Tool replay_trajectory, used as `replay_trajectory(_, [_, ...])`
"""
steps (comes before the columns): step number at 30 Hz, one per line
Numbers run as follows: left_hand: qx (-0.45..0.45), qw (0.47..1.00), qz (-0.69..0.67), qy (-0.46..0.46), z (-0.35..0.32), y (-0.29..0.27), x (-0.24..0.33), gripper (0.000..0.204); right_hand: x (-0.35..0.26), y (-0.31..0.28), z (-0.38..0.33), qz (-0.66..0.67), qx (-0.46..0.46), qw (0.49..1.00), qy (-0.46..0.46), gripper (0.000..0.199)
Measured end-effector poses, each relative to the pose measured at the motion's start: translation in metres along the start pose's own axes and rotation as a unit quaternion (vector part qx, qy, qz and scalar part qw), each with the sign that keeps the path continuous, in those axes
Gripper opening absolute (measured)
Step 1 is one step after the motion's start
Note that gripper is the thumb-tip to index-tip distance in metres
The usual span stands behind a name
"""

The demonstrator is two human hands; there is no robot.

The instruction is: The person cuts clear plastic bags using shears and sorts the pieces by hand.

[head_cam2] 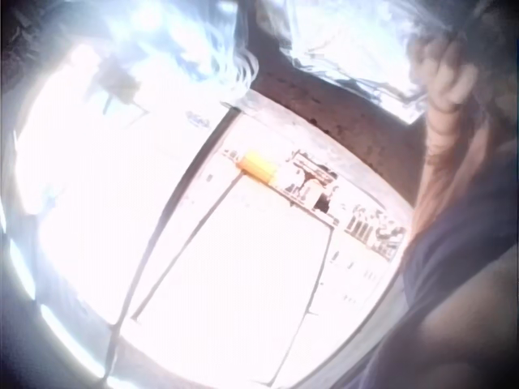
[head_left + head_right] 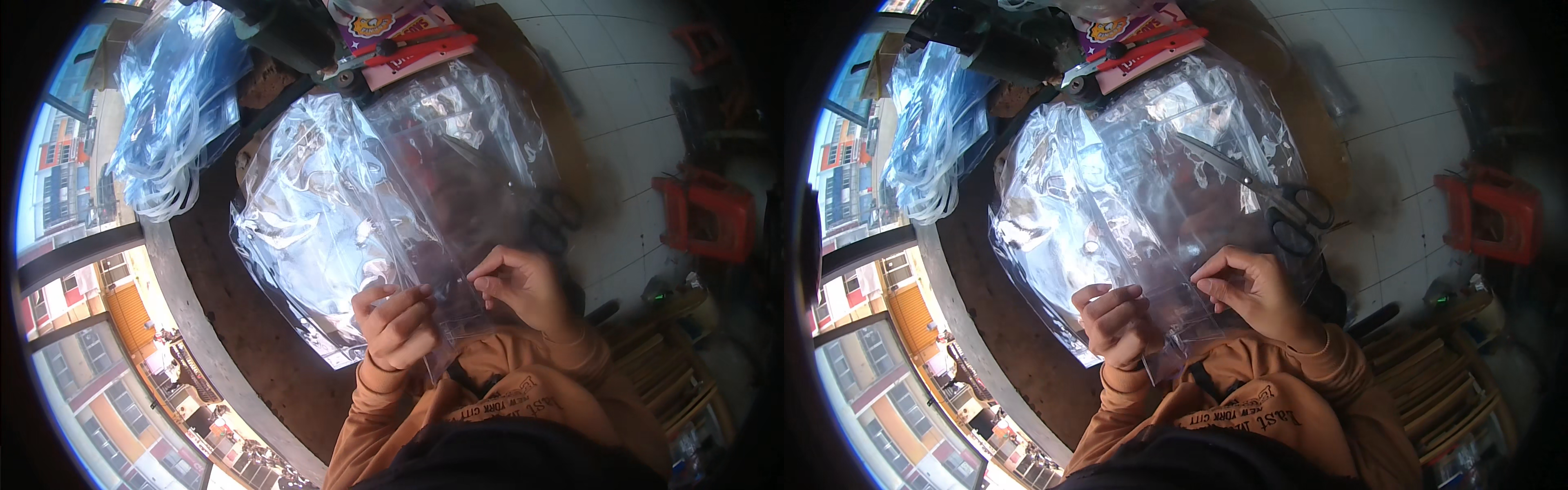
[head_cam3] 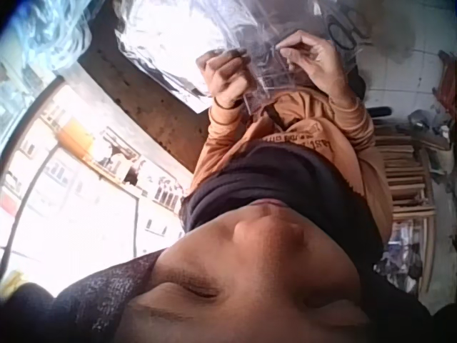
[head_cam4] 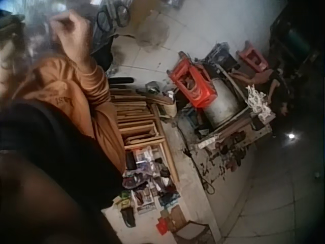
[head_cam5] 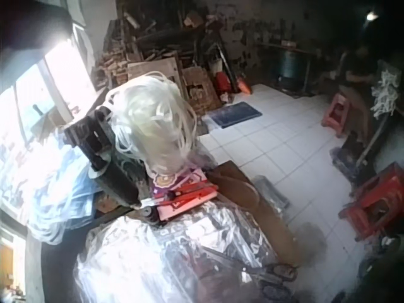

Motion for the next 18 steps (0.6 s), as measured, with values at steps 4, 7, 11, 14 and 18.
replay_trajectory(4, [0.011,1.0,0.017,-0.023,0.002,-0.008,0.003,0.019,-0.012,-0.011,0.001,-0.009,0.016,1.0,-0.02,0.009])
replay_trajectory(7, [0.019,0.999,0.024,-0.031,0.002,-0.01,0.004,0.019,-0.011,-0.007,-0.001,0.001,-0.009,1.0,0.002,0.011])
replay_trajectory(11, [0.007,0.999,0.036,-0.027,0.001,-0.008,0.003,0.02,-0.006,0.008,-0.003,0.002,-0.061,0.998,0.026,0.013])
replay_trajectory(14, [0.001,0.999,0.039,-0.028,0.001,-0.007,0.003,0.02,-0.002,0.011,-0.004,-0.002,-0.081,0.996,0.021,0.014])
replay_trajectory(18, [-0.017,0.998,0.032,-0.043,-0.002,-0.007,0.002,0.018,-0.001,0.014,-0.002,-0.011,-0.081,0.997,0.015,0.012])
Point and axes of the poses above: each hand's wrist, its own z-axis towards the middle knuckle, its own y-axis out of the palm, x = y × z, the point moved 4 cm from there along z, towards the middle knuckle, and after that the axes turned 13 degrees about -y, right-handed, at the moved point
